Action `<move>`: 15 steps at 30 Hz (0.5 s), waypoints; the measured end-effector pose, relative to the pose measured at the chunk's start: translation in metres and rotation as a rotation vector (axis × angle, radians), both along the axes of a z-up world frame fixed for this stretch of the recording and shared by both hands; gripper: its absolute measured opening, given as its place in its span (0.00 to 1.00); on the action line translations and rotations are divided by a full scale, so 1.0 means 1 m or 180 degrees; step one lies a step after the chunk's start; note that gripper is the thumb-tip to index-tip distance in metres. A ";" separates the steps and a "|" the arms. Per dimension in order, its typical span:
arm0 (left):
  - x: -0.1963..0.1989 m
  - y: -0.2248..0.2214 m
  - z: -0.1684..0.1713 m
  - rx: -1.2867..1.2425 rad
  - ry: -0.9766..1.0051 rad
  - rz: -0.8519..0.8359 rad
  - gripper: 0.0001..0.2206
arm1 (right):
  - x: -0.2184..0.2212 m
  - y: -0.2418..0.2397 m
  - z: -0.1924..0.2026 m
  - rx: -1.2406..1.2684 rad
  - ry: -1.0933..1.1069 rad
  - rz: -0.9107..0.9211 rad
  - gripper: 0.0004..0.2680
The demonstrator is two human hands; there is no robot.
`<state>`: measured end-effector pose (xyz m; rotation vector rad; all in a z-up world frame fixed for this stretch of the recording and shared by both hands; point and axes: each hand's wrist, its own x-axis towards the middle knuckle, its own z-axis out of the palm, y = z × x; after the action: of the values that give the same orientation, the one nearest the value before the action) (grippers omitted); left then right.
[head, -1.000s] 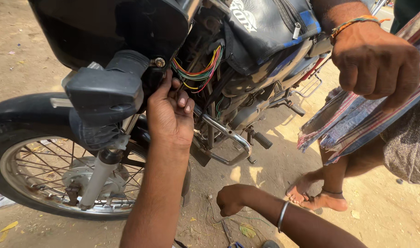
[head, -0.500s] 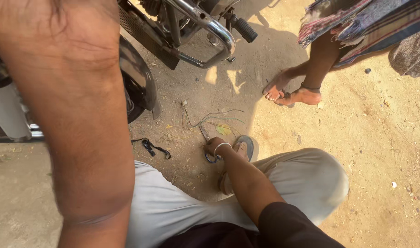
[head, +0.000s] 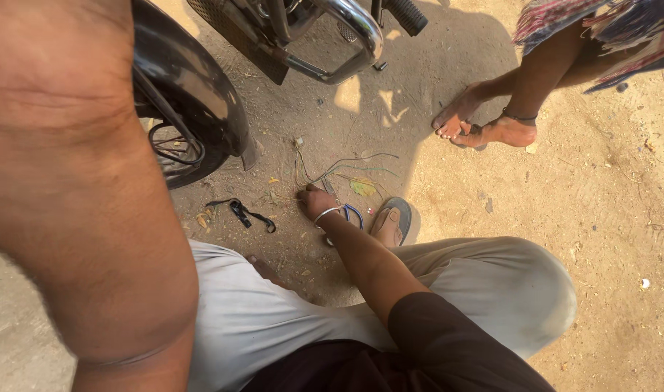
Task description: The person strips wire insulation using shears and joins several wires together while working on the front of a motorcycle.
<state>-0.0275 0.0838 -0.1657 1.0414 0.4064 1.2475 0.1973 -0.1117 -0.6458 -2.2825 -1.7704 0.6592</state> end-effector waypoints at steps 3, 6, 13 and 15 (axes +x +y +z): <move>-0.004 -0.018 -0.019 0.0116 0.0746 -0.0074 0.10 | -0.014 0.008 -0.003 -0.0281 -0.0030 -0.0219 0.09; 0.004 -0.058 -0.026 0.0321 0.1274 -0.0483 0.11 | -0.020 0.013 -0.002 0.0179 -0.0327 -0.0060 0.09; 0.021 -0.080 -0.006 0.1683 0.2282 -0.2118 0.13 | -0.018 0.016 0.025 0.0343 0.0620 -0.0556 0.12; 0.009 -0.066 -0.044 0.1610 0.3225 -0.2801 0.14 | -0.022 0.024 0.027 0.0553 0.1260 -0.0974 0.11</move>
<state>-0.0184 0.0177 -0.2099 1.9825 0.3144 -0.0607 0.1754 -0.0874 -0.6184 -2.0671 -1.2199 0.7940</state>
